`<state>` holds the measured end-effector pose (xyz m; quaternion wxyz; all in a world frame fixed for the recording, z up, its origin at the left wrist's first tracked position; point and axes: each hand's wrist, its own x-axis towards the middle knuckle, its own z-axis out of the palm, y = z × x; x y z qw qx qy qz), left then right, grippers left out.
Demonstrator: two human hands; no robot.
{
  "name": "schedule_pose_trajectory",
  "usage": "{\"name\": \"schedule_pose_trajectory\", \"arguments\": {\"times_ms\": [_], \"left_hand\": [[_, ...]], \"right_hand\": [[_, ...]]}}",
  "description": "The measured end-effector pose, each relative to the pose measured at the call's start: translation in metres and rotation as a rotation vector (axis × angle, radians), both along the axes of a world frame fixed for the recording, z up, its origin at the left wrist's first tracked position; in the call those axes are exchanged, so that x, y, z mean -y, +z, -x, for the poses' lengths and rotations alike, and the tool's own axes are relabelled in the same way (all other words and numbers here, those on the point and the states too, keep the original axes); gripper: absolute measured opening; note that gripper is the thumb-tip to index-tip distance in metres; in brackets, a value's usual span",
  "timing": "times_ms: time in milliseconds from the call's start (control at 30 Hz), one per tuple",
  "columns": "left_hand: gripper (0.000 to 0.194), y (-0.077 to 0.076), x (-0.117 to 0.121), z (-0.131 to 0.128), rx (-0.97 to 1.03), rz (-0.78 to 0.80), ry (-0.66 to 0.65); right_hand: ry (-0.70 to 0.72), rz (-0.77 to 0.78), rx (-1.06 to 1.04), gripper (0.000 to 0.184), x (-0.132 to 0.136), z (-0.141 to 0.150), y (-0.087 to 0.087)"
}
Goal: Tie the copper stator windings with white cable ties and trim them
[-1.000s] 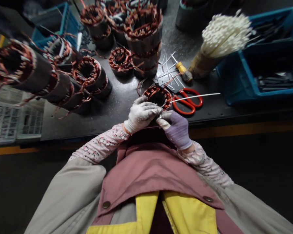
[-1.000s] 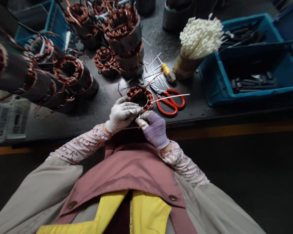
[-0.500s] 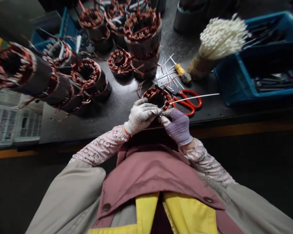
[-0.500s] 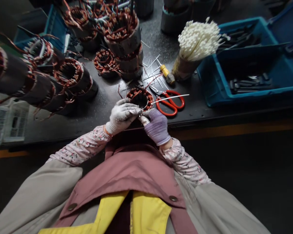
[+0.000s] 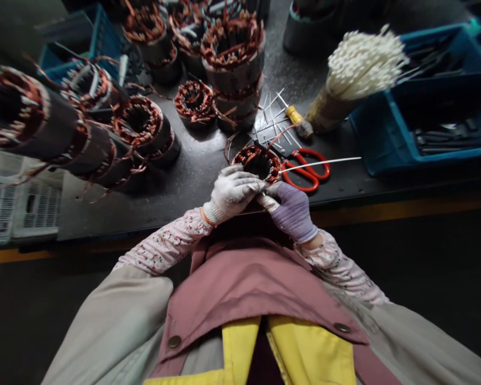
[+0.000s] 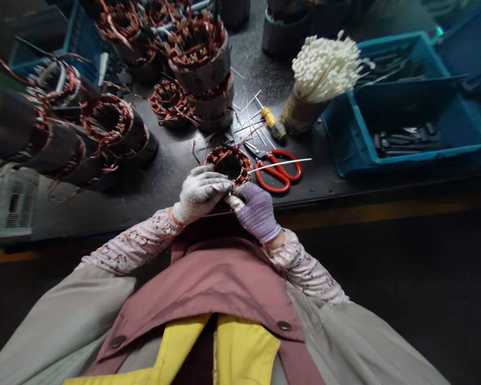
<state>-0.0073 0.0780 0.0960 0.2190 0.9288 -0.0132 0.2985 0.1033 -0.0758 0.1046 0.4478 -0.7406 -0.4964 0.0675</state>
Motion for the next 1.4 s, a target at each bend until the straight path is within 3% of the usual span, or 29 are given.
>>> {"name": "schedule_pose_trajectory", "arguments": {"times_ms": [167, 333, 400, 567, 667, 733, 833, 867, 900, 1000, 1067, 1167, 1300, 1400], "left_hand": [[0.022, -0.001, 0.0, -0.001, 0.049, -0.011, -0.006], [0.021, 0.0, 0.0, -0.001, 0.118, -0.059, -0.017], [0.023, 0.0, -0.001, -0.001, 0.116, -0.064, -0.025], [0.029, -0.001, -0.002, 0.001, 0.004, -0.031, -0.009], [0.029, -0.002, -0.002, 0.001, -0.032, 0.013, 0.007], [0.027, -0.002, -0.003, 0.001, -0.06, 0.053, 0.02], [0.023, 0.001, -0.005, -0.001, -0.095, 0.097, 0.029], [0.023, 0.002, -0.006, -0.002, -0.103, 0.098, 0.026], [0.023, 0.003, -0.007, -0.003, -0.108, 0.093, 0.022], [0.026, 0.003, -0.01, -0.004, -0.105, 0.039, 0.015], [0.027, 0.002, -0.01, -0.004, -0.084, -0.006, 0.012], [0.026, 0.0, -0.01, -0.004, -0.059, -0.041, -0.001], [0.025, 0.001, -0.009, -0.005, -0.039, -0.031, 0.019], [0.024, 0.002, -0.01, -0.006, -0.012, -0.046, 0.023]], "right_hand": [[0.0, -0.017, -0.042, 0.016, 0.006, 0.005, 0.009], [-0.012, 0.076, -0.051, 0.021, 0.001, 0.002, 0.001], [-0.027, 0.135, 0.048, 0.023, -0.001, 0.001, -0.002], [-0.03, 0.174, 0.526, 0.032, -0.006, -0.004, 0.006], [0.053, 0.127, 0.734, 0.034, 0.0, 0.0, 0.016], [0.188, 0.017, 0.796, 0.031, 0.015, 0.009, 0.024], [0.469, -0.174, 0.636, 0.028, 0.044, 0.022, 0.034], [0.463, -0.199, 0.518, 0.026, 0.051, 0.023, 0.035], [0.365, -0.21, 0.383, 0.024, 0.055, 0.022, 0.034], [-0.064, -0.103, -0.026, 0.021, 0.053, 0.016, 0.024], [-0.132, 0.032, -0.204, 0.022, 0.044, 0.015, 0.013], [-0.105, 0.088, -0.153, 0.026, 0.03, 0.02, -0.002], [-0.164, -0.122, 0.123, 0.024, 0.016, 0.023, -0.017], [-0.17, -0.21, 0.08, 0.018, 0.003, 0.016, -0.023]]}}
